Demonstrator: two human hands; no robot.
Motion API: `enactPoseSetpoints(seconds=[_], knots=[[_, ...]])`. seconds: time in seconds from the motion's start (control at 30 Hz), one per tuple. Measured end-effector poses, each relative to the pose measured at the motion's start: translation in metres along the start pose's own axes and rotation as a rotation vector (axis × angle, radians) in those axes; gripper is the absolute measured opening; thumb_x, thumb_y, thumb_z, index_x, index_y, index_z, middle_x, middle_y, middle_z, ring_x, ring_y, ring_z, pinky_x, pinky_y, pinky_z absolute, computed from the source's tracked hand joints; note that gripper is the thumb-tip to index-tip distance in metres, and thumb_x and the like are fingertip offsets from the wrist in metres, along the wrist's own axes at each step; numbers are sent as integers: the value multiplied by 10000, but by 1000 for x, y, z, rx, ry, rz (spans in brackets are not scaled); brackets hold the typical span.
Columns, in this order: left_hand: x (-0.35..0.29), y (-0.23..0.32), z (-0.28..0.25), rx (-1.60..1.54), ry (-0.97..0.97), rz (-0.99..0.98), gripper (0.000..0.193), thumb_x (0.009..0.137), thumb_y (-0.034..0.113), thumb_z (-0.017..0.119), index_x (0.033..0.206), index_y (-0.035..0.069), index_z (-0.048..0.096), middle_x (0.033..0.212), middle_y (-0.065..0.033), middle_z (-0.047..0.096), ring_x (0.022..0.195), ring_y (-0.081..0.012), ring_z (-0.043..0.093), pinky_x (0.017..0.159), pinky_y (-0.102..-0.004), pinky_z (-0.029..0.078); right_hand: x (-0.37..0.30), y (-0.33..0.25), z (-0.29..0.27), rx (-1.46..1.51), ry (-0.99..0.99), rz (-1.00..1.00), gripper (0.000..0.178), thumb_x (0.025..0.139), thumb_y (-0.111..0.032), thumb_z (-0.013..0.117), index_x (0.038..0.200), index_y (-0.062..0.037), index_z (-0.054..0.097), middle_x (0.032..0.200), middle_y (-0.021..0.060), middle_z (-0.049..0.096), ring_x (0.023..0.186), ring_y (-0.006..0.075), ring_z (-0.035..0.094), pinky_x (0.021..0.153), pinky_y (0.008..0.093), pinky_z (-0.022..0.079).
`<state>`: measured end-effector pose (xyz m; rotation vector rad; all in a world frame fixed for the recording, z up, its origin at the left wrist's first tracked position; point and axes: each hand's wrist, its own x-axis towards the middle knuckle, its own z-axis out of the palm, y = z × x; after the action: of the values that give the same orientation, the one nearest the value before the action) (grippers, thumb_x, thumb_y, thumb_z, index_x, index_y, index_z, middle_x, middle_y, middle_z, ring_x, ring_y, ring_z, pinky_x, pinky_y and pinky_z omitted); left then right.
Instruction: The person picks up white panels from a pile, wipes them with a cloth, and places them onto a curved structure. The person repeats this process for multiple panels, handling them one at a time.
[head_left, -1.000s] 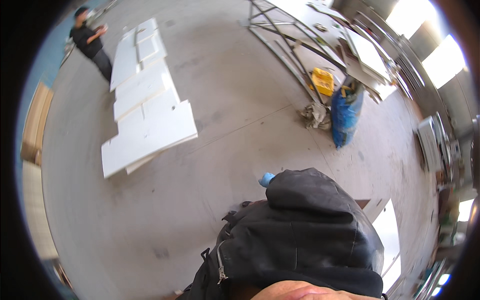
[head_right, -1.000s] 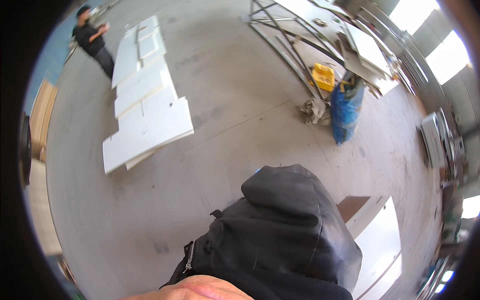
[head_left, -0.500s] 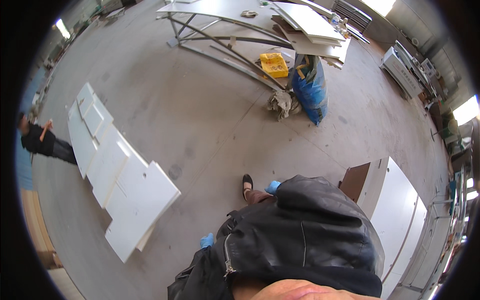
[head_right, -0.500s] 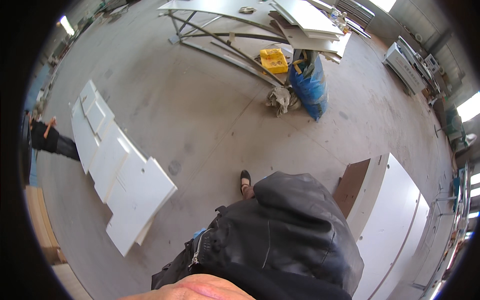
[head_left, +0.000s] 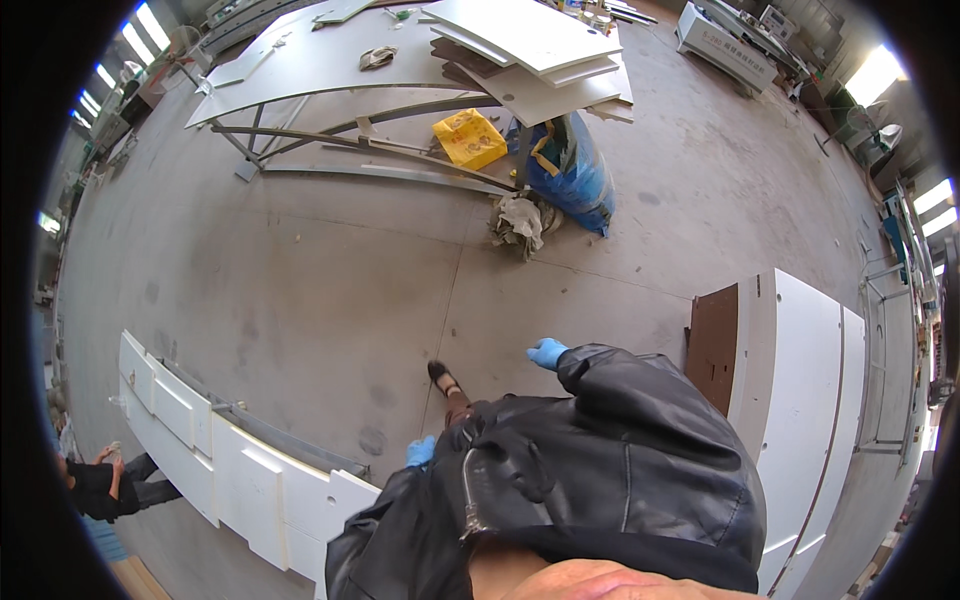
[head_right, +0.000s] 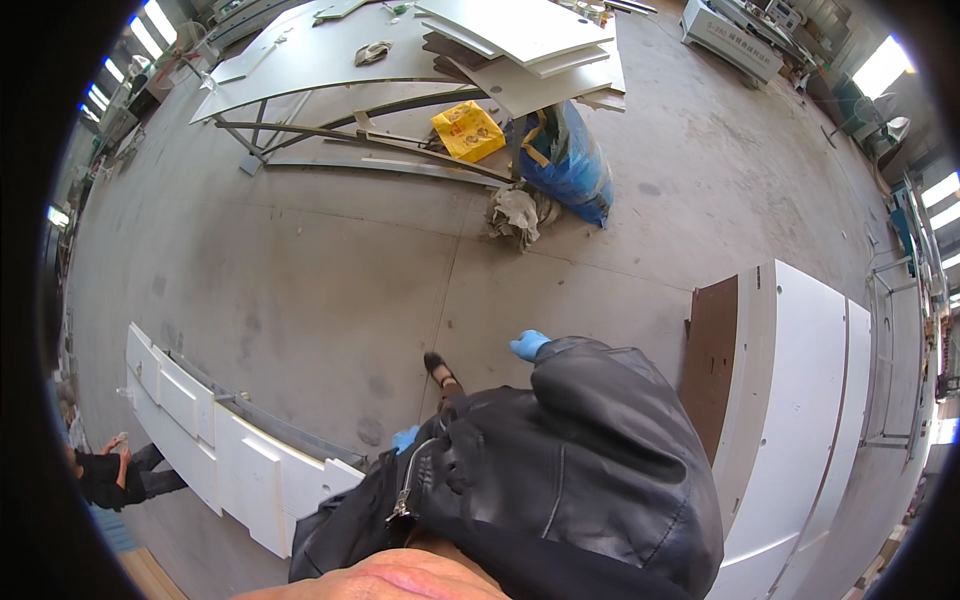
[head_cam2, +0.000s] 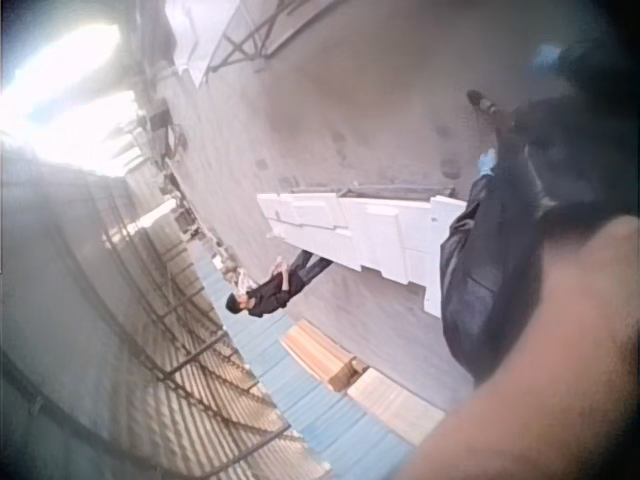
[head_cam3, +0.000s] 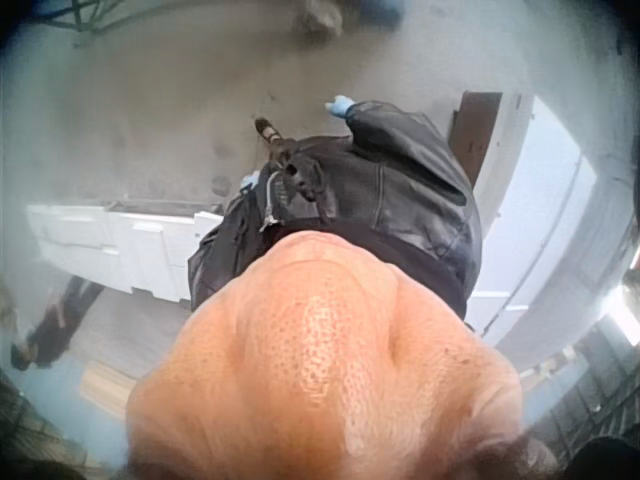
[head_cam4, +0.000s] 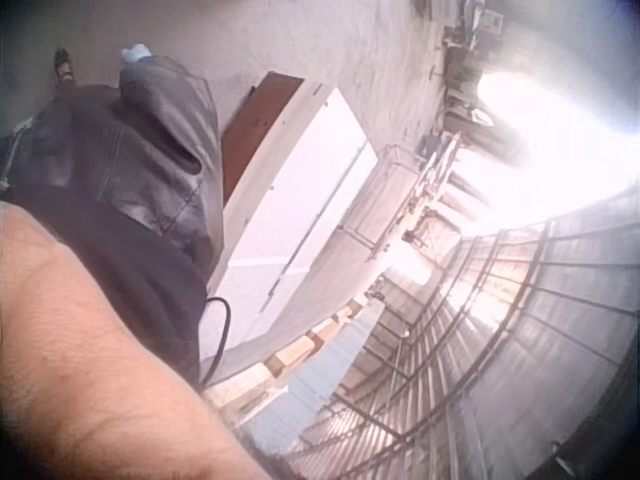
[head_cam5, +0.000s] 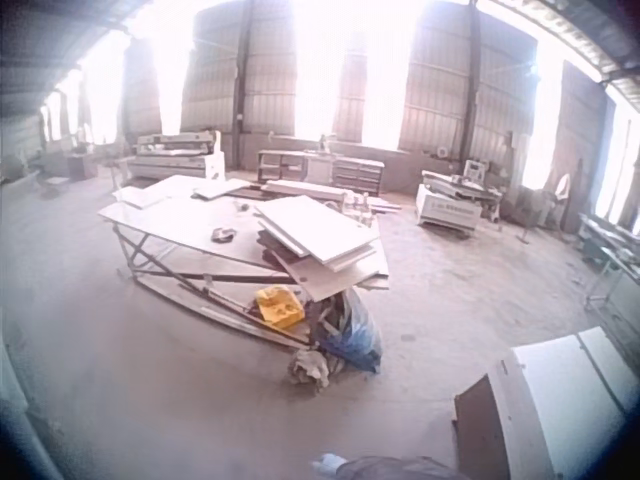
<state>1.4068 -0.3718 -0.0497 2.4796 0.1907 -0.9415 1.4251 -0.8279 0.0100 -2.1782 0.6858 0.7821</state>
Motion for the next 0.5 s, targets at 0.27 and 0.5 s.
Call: enactPoseSetpoints(seconds=[0.27, 0.5], knots=[[204, 55, -169, 82, -56, 175, 392, 841, 395, 585, 863, 13, 668, 874, -259, 681, 815, -421, 651, 754, -491, 501, 112, 9, -1, 230, 200, 442, 341, 911, -352, 599, 810, -38, 687, 682, 63, 646, 567, 180, 603, 507, 333, 469], [315, 193, -290, -24, -26, 153, 447, 832, 407, 574, 867, -27, 677, 864, -243, 689, 820, -347, 680, 741, -461, 505, 141, -79, -25, 565, 186, 198, 372, 946, -339, 566, 795, -19, 682, 669, 62, 646, 585, 178, 610, 537, 323, 474]])
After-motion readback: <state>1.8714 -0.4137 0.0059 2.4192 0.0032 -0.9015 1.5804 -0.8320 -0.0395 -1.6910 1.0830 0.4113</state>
